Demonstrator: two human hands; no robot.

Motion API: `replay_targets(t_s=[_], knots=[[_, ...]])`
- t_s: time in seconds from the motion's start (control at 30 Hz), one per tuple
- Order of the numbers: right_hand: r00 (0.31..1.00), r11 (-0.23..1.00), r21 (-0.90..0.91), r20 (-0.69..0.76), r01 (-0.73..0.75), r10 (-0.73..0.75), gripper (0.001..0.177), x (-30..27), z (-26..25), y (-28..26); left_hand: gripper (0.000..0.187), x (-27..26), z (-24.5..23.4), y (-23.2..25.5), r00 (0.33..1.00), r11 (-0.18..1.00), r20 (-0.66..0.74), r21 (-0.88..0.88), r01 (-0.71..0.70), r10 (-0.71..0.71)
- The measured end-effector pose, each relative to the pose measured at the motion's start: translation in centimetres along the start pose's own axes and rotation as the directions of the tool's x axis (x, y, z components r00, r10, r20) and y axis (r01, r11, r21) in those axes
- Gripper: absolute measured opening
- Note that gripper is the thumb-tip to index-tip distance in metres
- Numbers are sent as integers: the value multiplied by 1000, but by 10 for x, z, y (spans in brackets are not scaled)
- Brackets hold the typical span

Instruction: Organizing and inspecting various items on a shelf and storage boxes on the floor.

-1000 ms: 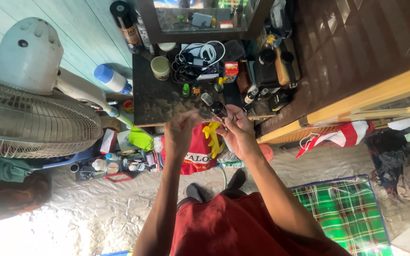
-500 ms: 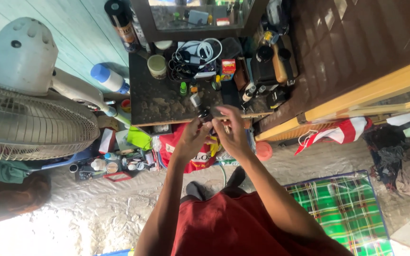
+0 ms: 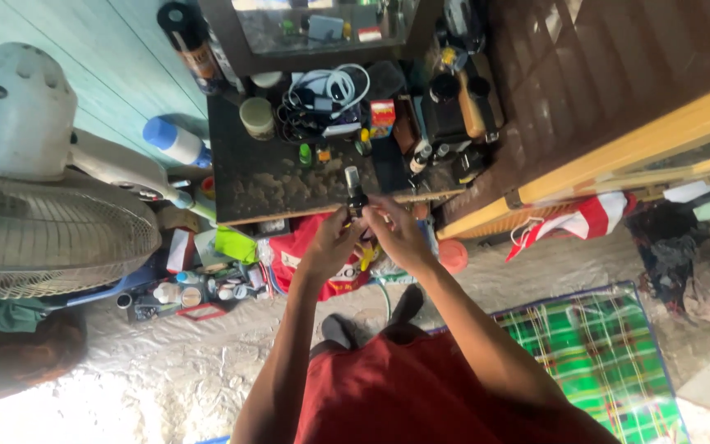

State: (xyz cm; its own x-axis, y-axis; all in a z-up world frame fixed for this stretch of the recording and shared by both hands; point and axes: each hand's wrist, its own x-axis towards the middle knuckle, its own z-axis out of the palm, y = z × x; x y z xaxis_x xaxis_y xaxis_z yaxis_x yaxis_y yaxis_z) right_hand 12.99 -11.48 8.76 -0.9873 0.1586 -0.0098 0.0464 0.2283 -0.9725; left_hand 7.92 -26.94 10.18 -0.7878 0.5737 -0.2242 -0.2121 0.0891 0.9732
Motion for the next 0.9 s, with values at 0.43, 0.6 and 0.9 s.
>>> replay_targets(t_s=[0.43,0.6,0.9], knots=[[939,959,-247,-341,-142,51,30,11,-110,118,32,107,93,-50,974,888,145,404,-219,175],[804,977,-172,-594,-124,-2,37,4,-149,160,40,170,107,-103,977,884,25,421,-202,211],[802,979,-159,-597,-124,5,30,32,-145,149,45,184,140,-45,986,829,116,534,-166,123]])
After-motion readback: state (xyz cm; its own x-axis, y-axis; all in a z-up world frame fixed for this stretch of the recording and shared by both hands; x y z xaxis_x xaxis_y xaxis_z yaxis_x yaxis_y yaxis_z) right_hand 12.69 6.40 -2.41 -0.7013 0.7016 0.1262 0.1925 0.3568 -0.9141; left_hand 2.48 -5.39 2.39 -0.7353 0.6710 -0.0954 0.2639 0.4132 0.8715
